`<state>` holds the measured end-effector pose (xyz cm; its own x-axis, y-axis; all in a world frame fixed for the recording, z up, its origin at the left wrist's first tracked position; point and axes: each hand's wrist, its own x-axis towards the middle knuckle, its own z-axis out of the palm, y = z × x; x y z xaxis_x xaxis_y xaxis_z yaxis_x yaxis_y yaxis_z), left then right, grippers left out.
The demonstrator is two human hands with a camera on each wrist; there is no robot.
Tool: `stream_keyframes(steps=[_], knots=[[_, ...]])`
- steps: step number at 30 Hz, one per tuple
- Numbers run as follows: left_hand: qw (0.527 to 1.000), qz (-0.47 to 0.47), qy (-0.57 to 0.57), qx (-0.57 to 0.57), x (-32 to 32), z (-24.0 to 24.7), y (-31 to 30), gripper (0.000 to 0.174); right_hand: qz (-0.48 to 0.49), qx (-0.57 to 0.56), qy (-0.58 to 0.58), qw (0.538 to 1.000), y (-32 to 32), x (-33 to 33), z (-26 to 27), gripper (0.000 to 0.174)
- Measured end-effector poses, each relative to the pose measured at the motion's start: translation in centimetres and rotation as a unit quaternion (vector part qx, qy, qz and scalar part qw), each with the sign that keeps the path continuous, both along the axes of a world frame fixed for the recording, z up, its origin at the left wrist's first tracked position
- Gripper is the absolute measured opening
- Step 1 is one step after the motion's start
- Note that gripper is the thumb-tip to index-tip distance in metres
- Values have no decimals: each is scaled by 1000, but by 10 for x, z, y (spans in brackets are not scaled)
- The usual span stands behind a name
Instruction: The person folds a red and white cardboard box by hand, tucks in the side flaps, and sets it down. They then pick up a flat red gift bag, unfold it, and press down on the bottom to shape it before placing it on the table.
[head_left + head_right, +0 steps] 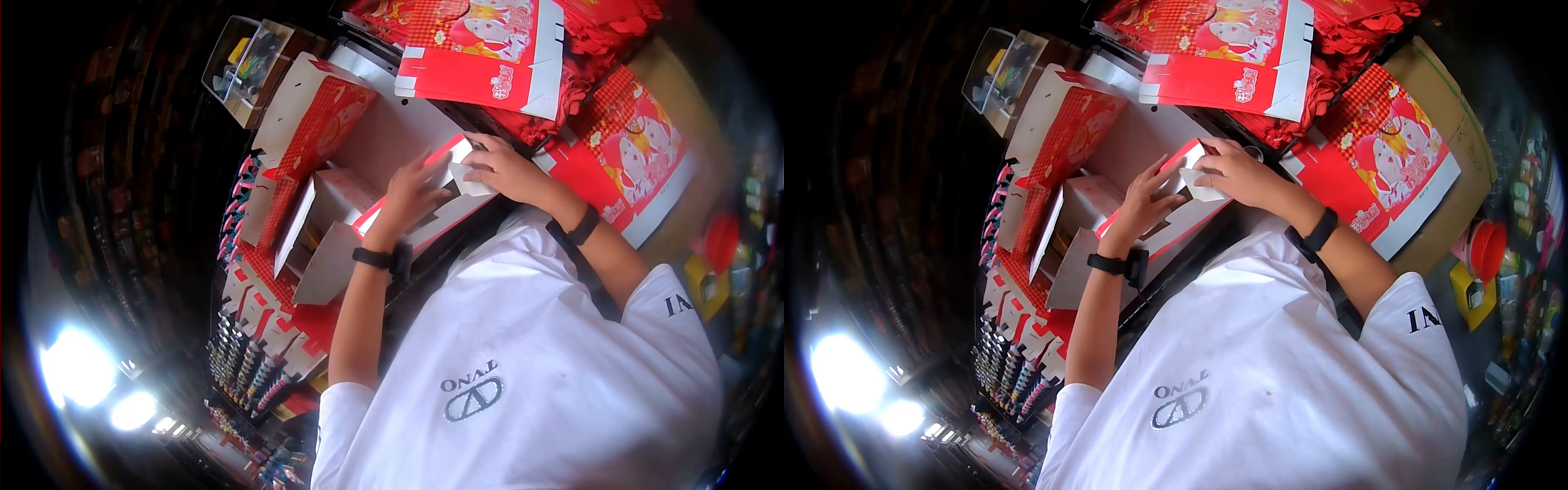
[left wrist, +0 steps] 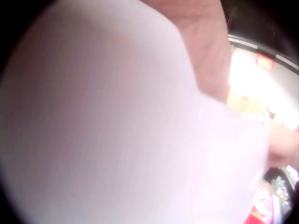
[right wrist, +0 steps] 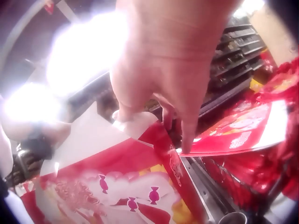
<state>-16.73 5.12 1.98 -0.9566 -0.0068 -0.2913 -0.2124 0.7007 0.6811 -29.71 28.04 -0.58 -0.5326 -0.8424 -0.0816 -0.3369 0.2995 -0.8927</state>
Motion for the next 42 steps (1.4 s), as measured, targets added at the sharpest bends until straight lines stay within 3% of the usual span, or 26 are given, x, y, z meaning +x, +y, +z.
stream_keyframes(steps=[2,7,11,14,17,20,23,27,29,32,38,39,42], knots=[[999,-4,34,-26,2,-7,-2,72,14,17,103,994,-4,4,-1,36],[994,34,100,29,11,-16,-8,65,25,-39,155,987,-15,12,3,35],[995,75,64,25,10,-1,5,61,-16,-44,28,998,-16,15,-7,31],[993,74,86,23,16,-6,7,59,-63,-72,-192,977,-16,9,-1,30],[992,75,98,12,16,-7,8,58,-65,-50,-133,988,-22,10,-9,29],[992,79,96,17,16,-8,5,57,-47,-5,2,999,-28,13,-7,25],[992,79,99,30,15,-8,4,56,-78,-58,-89,991,-31,14,-13,24],[976,142,107,124,21,11,-5,46,-88,-71,-23,993,-30,16,-1,28],[952,217,121,177,39,15,-21,33,-99,-66,-3,993,-31,20,-5,28],[947,272,116,126,85,28,-37,30,-102,-56,53,992,-29,25,-1,25],[929,333,155,33,192,-6,-22,33,-123,-53,118,984,-32,27,6,23],[920,366,115,81,200,-3,-17,40,-123,-50,138,981,-34,29,16,21],[919,365,134,60,204,-2,-5,44,-97,-37,239,965,-44,42,37,20]])
